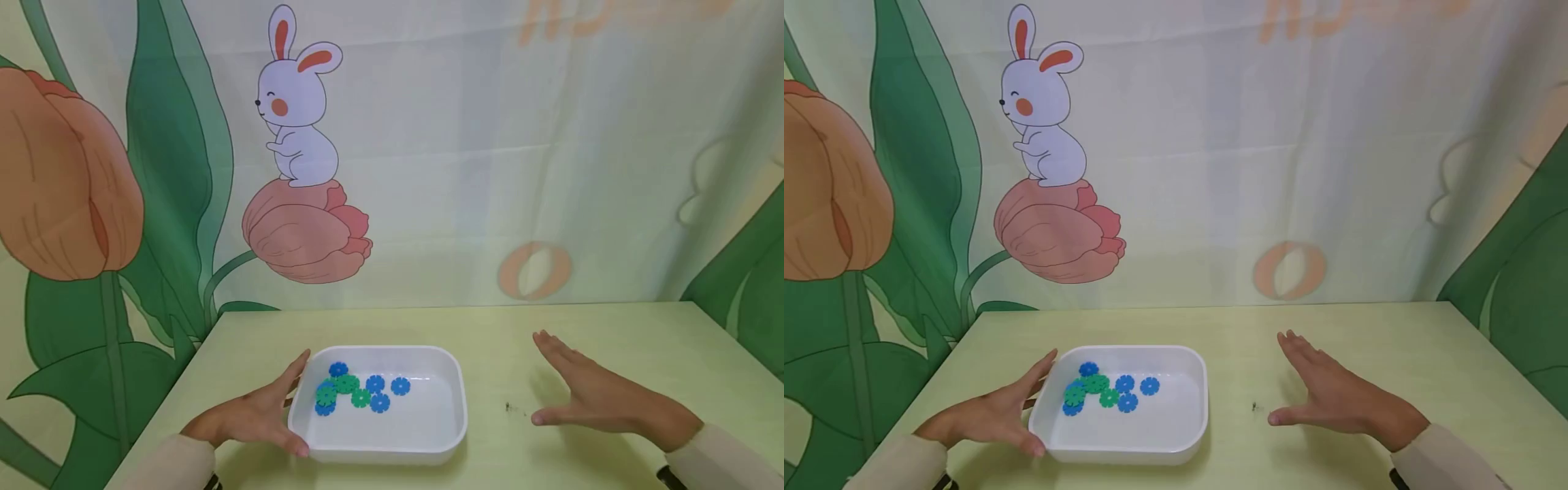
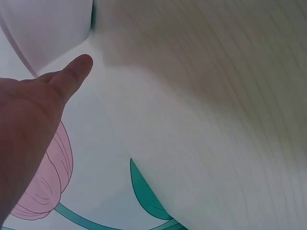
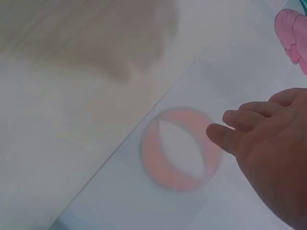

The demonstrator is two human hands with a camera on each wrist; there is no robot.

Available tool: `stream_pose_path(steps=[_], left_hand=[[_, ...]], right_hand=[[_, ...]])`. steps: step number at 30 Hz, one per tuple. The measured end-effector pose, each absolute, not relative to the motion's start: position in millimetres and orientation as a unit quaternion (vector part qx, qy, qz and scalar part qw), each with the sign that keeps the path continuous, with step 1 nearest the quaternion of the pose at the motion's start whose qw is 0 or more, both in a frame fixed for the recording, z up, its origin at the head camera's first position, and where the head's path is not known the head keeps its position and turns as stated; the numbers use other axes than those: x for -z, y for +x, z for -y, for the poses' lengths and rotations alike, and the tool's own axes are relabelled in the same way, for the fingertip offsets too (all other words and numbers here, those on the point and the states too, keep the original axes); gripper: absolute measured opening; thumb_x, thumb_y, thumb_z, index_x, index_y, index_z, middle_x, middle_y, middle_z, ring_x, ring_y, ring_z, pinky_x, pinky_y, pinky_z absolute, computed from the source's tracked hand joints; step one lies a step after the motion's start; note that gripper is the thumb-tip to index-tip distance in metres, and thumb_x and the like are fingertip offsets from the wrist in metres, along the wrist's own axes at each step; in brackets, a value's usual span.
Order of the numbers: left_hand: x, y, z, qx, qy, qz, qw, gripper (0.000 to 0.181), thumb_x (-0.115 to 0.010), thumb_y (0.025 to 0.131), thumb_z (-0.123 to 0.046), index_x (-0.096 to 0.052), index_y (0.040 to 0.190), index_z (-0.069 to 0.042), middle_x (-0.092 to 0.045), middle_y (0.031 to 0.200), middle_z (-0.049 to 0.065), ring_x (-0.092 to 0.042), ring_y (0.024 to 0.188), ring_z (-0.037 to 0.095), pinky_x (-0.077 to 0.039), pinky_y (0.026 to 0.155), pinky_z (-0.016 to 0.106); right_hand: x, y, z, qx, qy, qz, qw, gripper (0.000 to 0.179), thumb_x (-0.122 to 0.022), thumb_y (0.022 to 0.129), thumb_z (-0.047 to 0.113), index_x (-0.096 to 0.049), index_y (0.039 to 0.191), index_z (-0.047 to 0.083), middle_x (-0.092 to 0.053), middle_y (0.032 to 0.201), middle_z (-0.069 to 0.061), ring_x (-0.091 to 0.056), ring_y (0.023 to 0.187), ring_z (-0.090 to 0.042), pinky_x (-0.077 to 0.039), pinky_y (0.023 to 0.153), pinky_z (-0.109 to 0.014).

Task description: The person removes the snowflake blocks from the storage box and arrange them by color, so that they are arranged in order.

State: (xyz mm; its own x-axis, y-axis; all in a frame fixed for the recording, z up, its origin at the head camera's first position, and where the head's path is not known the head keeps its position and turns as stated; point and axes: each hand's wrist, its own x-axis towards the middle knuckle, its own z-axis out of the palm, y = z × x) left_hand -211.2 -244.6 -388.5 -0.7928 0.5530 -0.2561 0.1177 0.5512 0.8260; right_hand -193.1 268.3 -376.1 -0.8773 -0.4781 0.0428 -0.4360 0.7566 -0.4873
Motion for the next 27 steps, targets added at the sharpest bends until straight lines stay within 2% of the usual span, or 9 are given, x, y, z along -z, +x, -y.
stream_pose_path(steps=[7, 16, 23, 27], left_hand=[[392, -212, 241, -0.422, 0.162, -0.853, 0.261, 0.131, -0.089, 0.075, -0.035, 0.007, 0.160, -0.011, -0.011, 0.163, 0.021, -0.026, 0.142, 0.044, -0.034, 0.108, 0.060], [397, -215, 239, -0.423, 0.167, -0.853, 0.254, 0.129, -0.087, 0.076, -0.038, 0.007, 0.160, -0.012, -0.022, 0.158, 0.020, -0.038, 0.132, 0.038, -0.039, 0.104, 0.060], [397, -216, 237, -0.415, 0.164, -0.859, 0.251, 0.131, -0.088, 0.074, -0.039, 0.006, 0.160, -0.009, -0.015, 0.161, 0.021, -0.036, 0.133, 0.035, -0.032, 0.109, 0.061], [398, -217, 236, -0.412, 0.161, -0.863, 0.246, 0.131, -0.089, 0.073, -0.039, 0.005, 0.160, -0.009, -0.015, 0.162, 0.021, -0.035, 0.134, 0.035, -0.031, 0.109, 0.061]], right_hand=[[371, -201, -240, 0.254, -0.266, -0.929, 0.032, 0.114, -0.070, 0.083, 0.064, -0.015, 0.158, -0.001, -0.018, 0.163, -0.019, -0.022, 0.147, -0.038, -0.026, 0.111, -0.058], [370, -213, -210, 0.281, -0.301, -0.910, 0.047, 0.114, -0.070, 0.082, 0.065, -0.018, 0.157, -0.004, -0.022, 0.161, -0.021, -0.025, 0.145, -0.040, -0.029, 0.111, -0.058], [368, -217, -188, 0.307, -0.312, -0.897, 0.065, 0.111, -0.076, 0.080, 0.057, -0.022, 0.156, -0.004, -0.026, 0.160, -0.019, -0.028, 0.145, -0.038, -0.029, 0.112, -0.056], [366, -221, -178, 0.335, -0.324, -0.881, 0.076, 0.106, -0.078, 0.082, 0.052, -0.025, 0.155, -0.005, -0.029, 0.159, -0.021, -0.038, 0.138, -0.044, -0.034, 0.109, -0.055]])
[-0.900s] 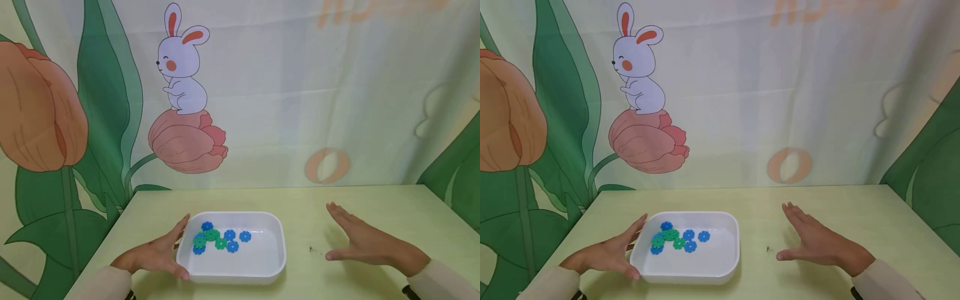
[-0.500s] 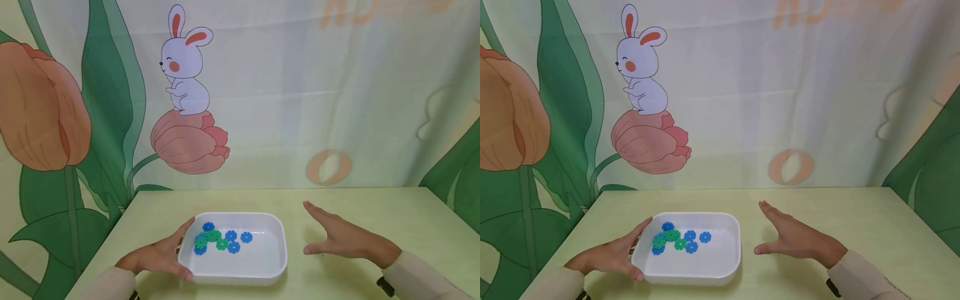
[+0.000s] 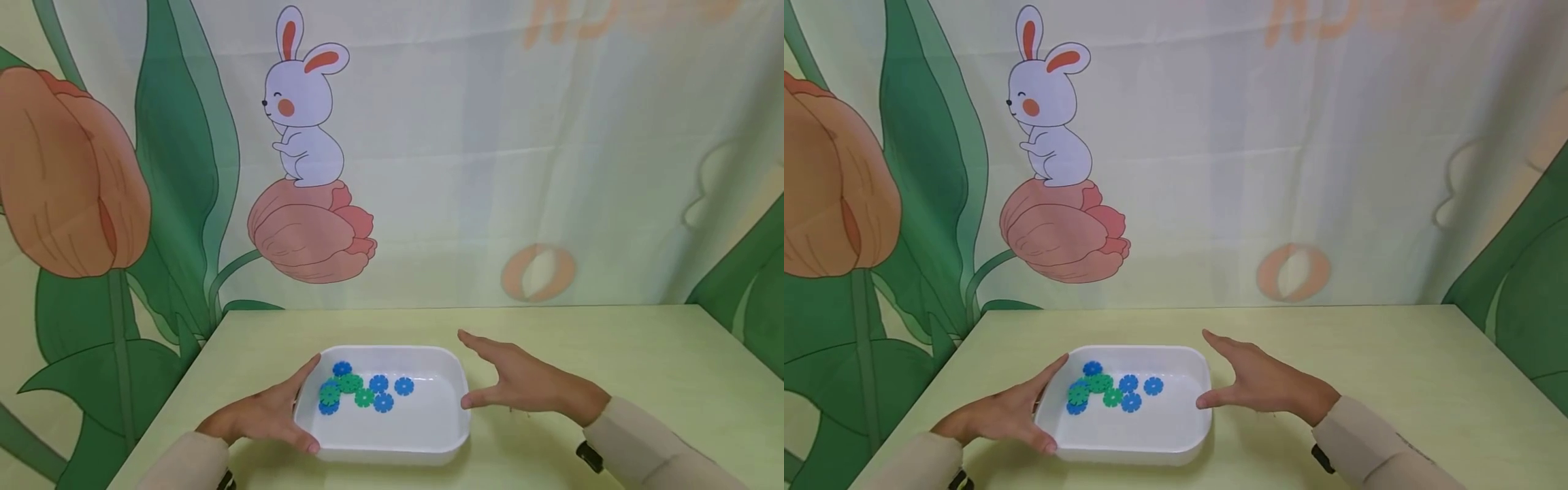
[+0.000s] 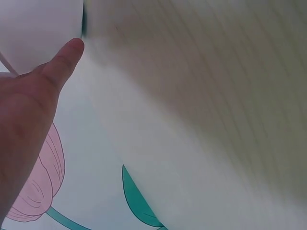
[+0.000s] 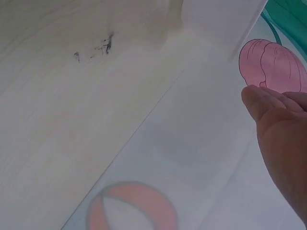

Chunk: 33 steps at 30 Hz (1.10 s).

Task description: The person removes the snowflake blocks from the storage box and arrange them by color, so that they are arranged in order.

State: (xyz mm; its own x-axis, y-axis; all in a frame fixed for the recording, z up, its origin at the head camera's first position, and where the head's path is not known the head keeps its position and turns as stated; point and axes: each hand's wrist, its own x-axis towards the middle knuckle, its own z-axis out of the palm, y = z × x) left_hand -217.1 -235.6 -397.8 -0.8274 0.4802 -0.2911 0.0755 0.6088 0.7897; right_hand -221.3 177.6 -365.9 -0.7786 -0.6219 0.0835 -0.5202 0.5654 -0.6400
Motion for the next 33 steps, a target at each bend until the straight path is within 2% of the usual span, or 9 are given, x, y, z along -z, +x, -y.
stream_pose_path(steps=[3, 8, 15, 24, 29, 33], left_hand=[[398, -218, 235, -0.412, 0.161, -0.863, 0.245, 0.131, -0.089, 0.073, -0.038, 0.005, 0.160, -0.008, -0.014, 0.162, 0.022, -0.035, 0.134, 0.036, -0.031, 0.110, 0.061], [398, -219, 233, -0.411, 0.160, -0.864, 0.241, 0.132, -0.089, 0.073, -0.038, 0.006, 0.160, -0.010, -0.010, 0.163, 0.022, -0.033, 0.137, 0.038, -0.030, 0.110, 0.061], [406, -218, 237, -0.444, 0.159, -0.846, 0.247, 0.130, -0.088, 0.076, -0.036, 0.009, 0.160, -0.011, -0.007, 0.163, 0.023, -0.030, 0.138, 0.038, -0.030, 0.111, 0.059], [409, -215, 239, -0.461, 0.137, -0.842, 0.243, 0.127, -0.087, 0.078, -0.031, 0.010, 0.160, -0.015, -0.005, 0.164, 0.022, -0.026, 0.140, 0.041, -0.028, 0.111, 0.061], [412, -216, 238, -0.471, 0.134, -0.839, 0.239, 0.126, -0.087, 0.078, -0.030, 0.008, 0.160, -0.016, -0.003, 0.164, 0.021, -0.024, 0.142, 0.041, -0.027, 0.111, 0.061], [412, -216, 238, -0.477, 0.132, -0.835, 0.242, 0.126, -0.086, 0.079, -0.028, 0.009, 0.160, -0.016, -0.001, 0.164, 0.021, -0.023, 0.142, 0.042, -0.024, 0.112, 0.062]], right_hand=[[365, -226, -171, 0.361, -0.331, -0.867, 0.092, 0.100, -0.079, 0.084, 0.045, -0.028, 0.153, -0.007, -0.031, 0.157, -0.023, -0.043, 0.133, -0.048, -0.039, 0.107, -0.052], [363, -232, -161, 0.387, -0.336, -0.851, 0.116, 0.091, -0.079, 0.086, 0.036, -0.033, 0.151, -0.007, -0.036, 0.154, -0.026, -0.045, 0.133, -0.046, -0.042, 0.105, -0.048], [364, -236, -145, 0.401, -0.328, -0.841, 0.153, 0.083, -0.078, 0.087, 0.032, -0.038, 0.148, -0.009, -0.044, 0.148, -0.027, -0.048, 0.132, -0.041, -0.041, 0.106, -0.046], [366, -243, -124, 0.403, -0.338, -0.834, 0.167, 0.072, -0.077, 0.090, 0.025, -0.044, 0.141, -0.014, -0.053, 0.138, -0.029, -0.055, 0.125, -0.039, -0.047, 0.101, -0.043], [365, -246, -109, 0.375, -0.317, -0.860, 0.142, 0.062, -0.078, 0.088, 0.019, -0.052, 0.133, -0.015, -0.063, 0.124, -0.027, -0.064, 0.112, -0.035, -0.052, 0.095, -0.042], [361, -246, -94, 0.351, -0.250, -0.892, 0.139, 0.054, -0.081, 0.085, 0.018, -0.061, 0.125, -0.012, -0.070, 0.109, -0.017, -0.068, 0.100, -0.027, -0.055, 0.089, -0.040]])
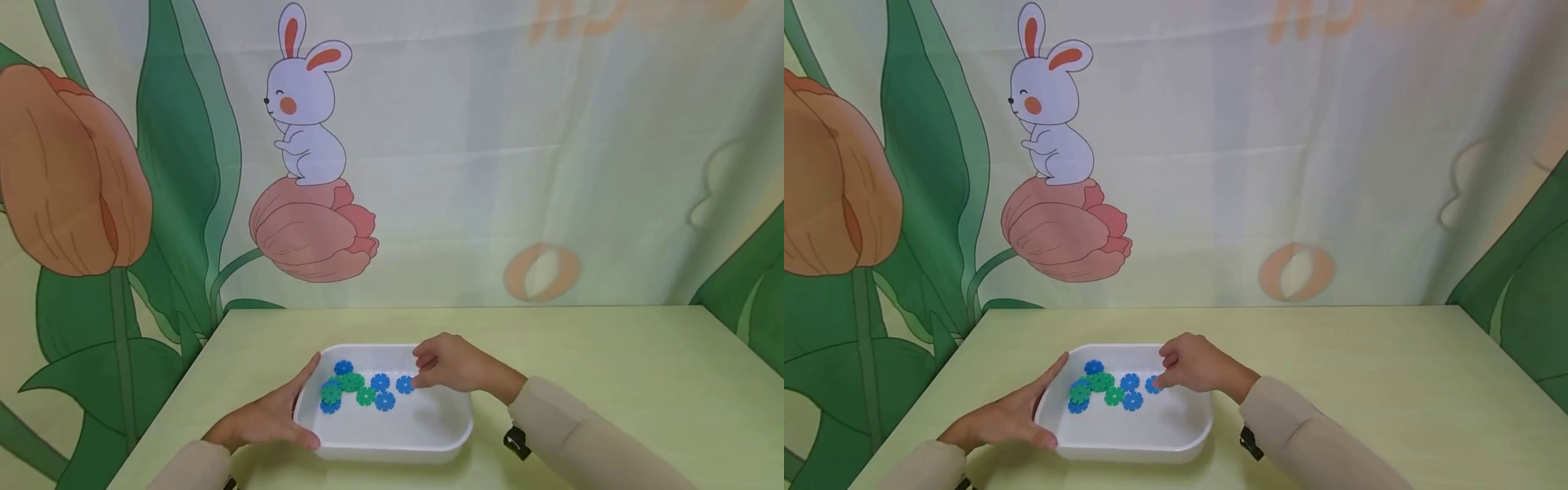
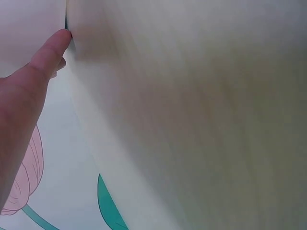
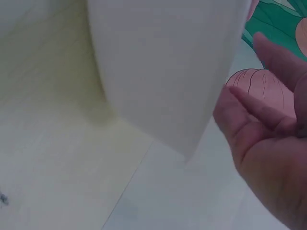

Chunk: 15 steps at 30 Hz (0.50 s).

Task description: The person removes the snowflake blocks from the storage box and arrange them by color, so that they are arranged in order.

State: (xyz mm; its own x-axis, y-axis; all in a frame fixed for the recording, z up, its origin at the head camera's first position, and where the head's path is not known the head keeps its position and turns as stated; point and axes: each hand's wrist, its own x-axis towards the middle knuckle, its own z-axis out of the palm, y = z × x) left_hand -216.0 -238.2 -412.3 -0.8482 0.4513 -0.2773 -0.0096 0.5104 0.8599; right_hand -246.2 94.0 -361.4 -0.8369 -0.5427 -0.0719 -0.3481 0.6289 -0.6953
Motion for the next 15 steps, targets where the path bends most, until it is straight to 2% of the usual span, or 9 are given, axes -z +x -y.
stream_pose_path(steps=[5, 10, 15], left_hand=[[413, -216, 240, -0.479, 0.136, -0.833, 0.241, 0.125, -0.086, 0.080, -0.028, 0.010, 0.160, -0.018, -0.002, 0.164, 0.021, -0.026, 0.140, 0.040, -0.026, 0.112, 0.061], [412, -214, 240, -0.478, 0.143, -0.833, 0.239, 0.127, -0.086, 0.079, -0.030, 0.011, 0.160, -0.018, -0.001, 0.164, 0.022, -0.024, 0.141, 0.042, -0.026, 0.112, 0.062], [412, -213, 240, -0.481, 0.144, -0.831, 0.241, 0.127, -0.086, 0.079, -0.030, 0.011, 0.160, -0.018, -0.002, 0.164, 0.022, -0.024, 0.141, 0.042, -0.026, 0.112, 0.061]], right_hand=[[362, -247, -78, 0.334, -0.154, -0.913, 0.178, 0.051, -0.082, 0.083, 0.019, -0.065, 0.122, -0.009, -0.072, 0.093, -0.006, -0.067, 0.084, -0.018, -0.055, 0.086, -0.039], [368, -249, -66, 0.361, -0.107, -0.904, 0.204, 0.046, -0.081, 0.084, 0.016, -0.065, 0.119, -0.009, -0.070, 0.081, -0.004, -0.067, 0.075, -0.016, -0.056, 0.080, -0.034], [374, -256, -58, 0.373, -0.079, -0.900, 0.208, 0.039, -0.081, 0.085, 0.015, -0.068, 0.114, -0.008, -0.069, 0.079, -0.005, -0.066, 0.072, -0.016, -0.057, 0.073, -0.029]])
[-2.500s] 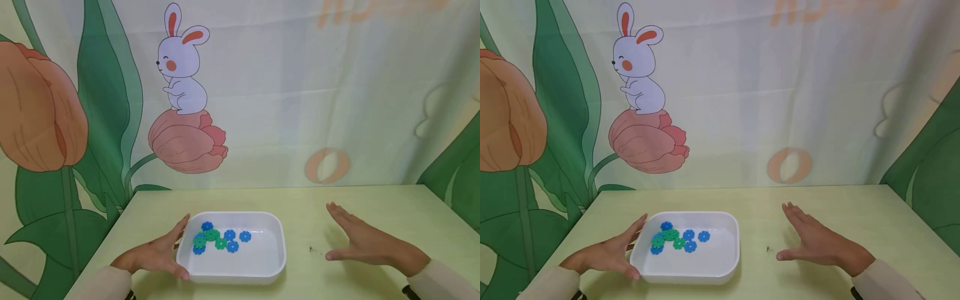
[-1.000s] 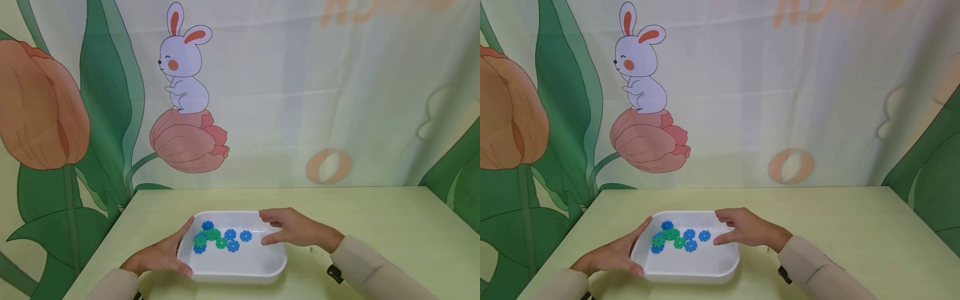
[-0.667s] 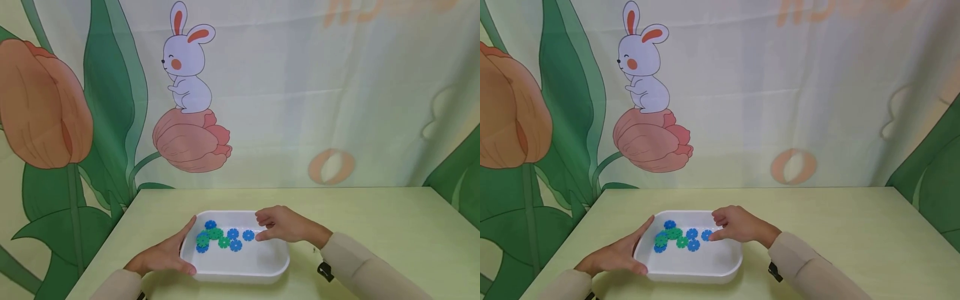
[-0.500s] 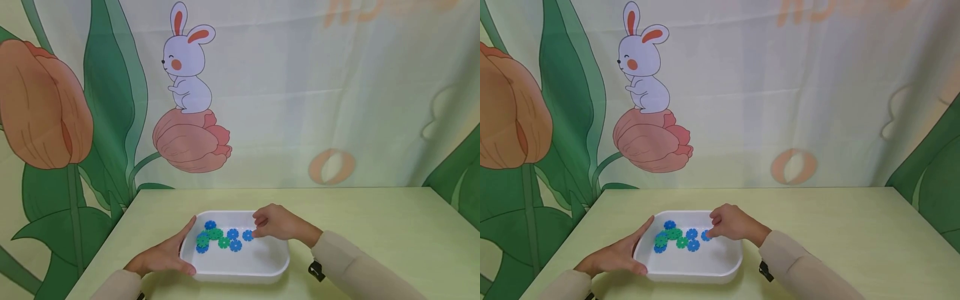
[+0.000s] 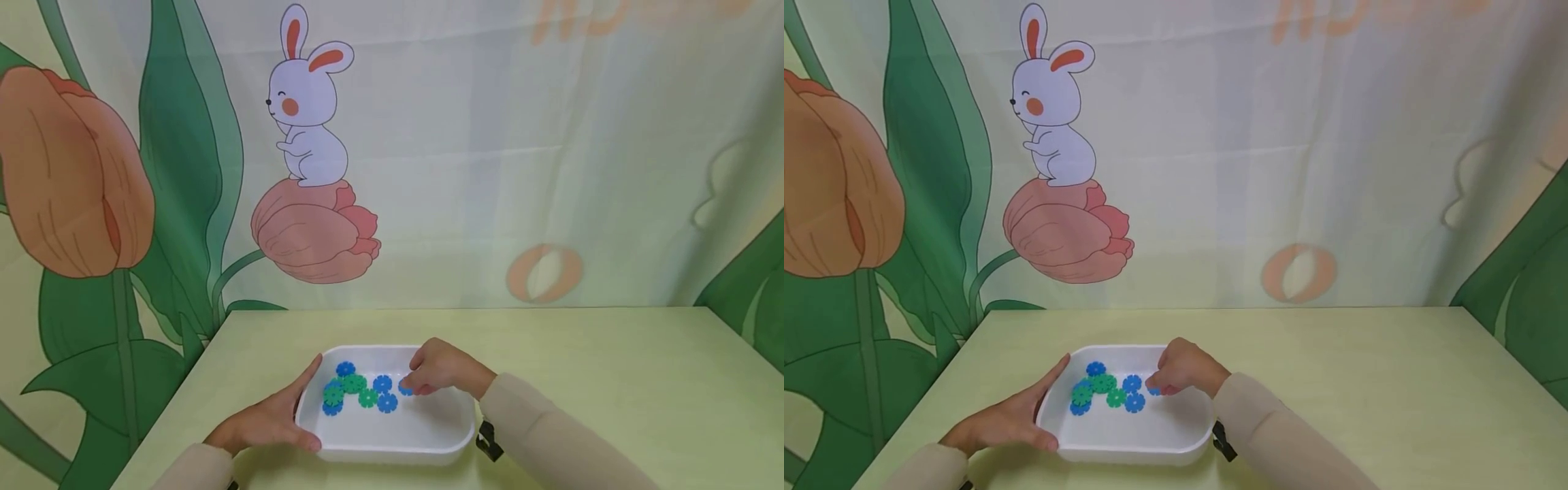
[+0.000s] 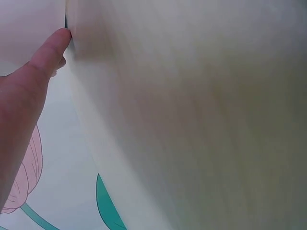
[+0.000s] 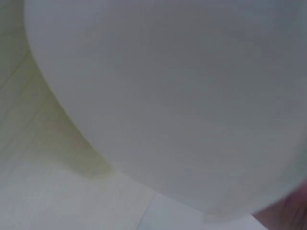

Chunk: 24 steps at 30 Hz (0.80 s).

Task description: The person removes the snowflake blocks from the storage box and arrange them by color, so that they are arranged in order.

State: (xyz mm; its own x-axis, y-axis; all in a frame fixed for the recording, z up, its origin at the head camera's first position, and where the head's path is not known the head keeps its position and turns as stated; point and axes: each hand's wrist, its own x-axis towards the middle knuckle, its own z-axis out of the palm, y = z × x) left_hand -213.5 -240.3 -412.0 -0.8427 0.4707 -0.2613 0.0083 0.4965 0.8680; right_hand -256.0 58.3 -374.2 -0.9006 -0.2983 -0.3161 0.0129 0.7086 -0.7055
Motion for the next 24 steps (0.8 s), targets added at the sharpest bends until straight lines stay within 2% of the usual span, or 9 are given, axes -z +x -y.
stream_pose_path(steps=[6, 10, 16, 24], left_hand=[[413, -214, 240, -0.484, 0.138, -0.828, 0.249, 0.125, -0.085, 0.080, -0.029, 0.011, 0.160, -0.019, 0.001, 0.165, 0.020, -0.021, 0.142, 0.042, -0.026, 0.111, 0.061], [413, -215, 239, -0.487, 0.135, -0.825, 0.255, 0.124, -0.085, 0.081, -0.027, 0.011, 0.160, -0.020, 0.002, 0.165, 0.020, -0.021, 0.143, 0.042, -0.026, 0.112, 0.060], [413, -213, 237, -0.482, 0.137, -0.826, 0.259, 0.124, -0.085, 0.081, -0.029, 0.010, 0.160, -0.019, 0.001, 0.165, 0.020, -0.022, 0.142, 0.041, -0.026, 0.112, 0.060], [412, -213, 238, -0.481, 0.126, -0.831, 0.250, 0.125, -0.085, 0.080, -0.028, 0.011, 0.160, -0.022, 0.002, 0.166, 0.018, -0.024, 0.141, 0.041, -0.032, 0.110, 0.057]], right_hand=[[386, -260, -56, 0.354, -0.063, -0.910, 0.205, 0.038, -0.080, 0.086, 0.016, -0.068, 0.115, -0.004, -0.066, 0.076, -0.006, -0.063, 0.068, -0.017, -0.055, 0.071, -0.028], [397, -259, -58, 0.350, -0.075, -0.914, 0.190, 0.033, -0.080, 0.085, 0.013, -0.071, 0.113, -0.001, -0.066, 0.070, -0.005, -0.064, 0.061, -0.016, -0.054, 0.065, -0.027], [412, -257, -58, 0.349, -0.088, -0.919, 0.159, 0.023, -0.083, 0.080, 0.011, -0.075, 0.100, 0.005, -0.064, 0.062, -0.003, -0.062, 0.052, -0.014, -0.053, 0.053, -0.025], [417, -256, -54, 0.343, -0.097, -0.924, 0.139, 0.020, -0.087, 0.076, 0.011, -0.070, 0.084, 0.008, -0.060, 0.063, -0.003, -0.058, 0.052, -0.015, -0.050, 0.053, -0.025]])
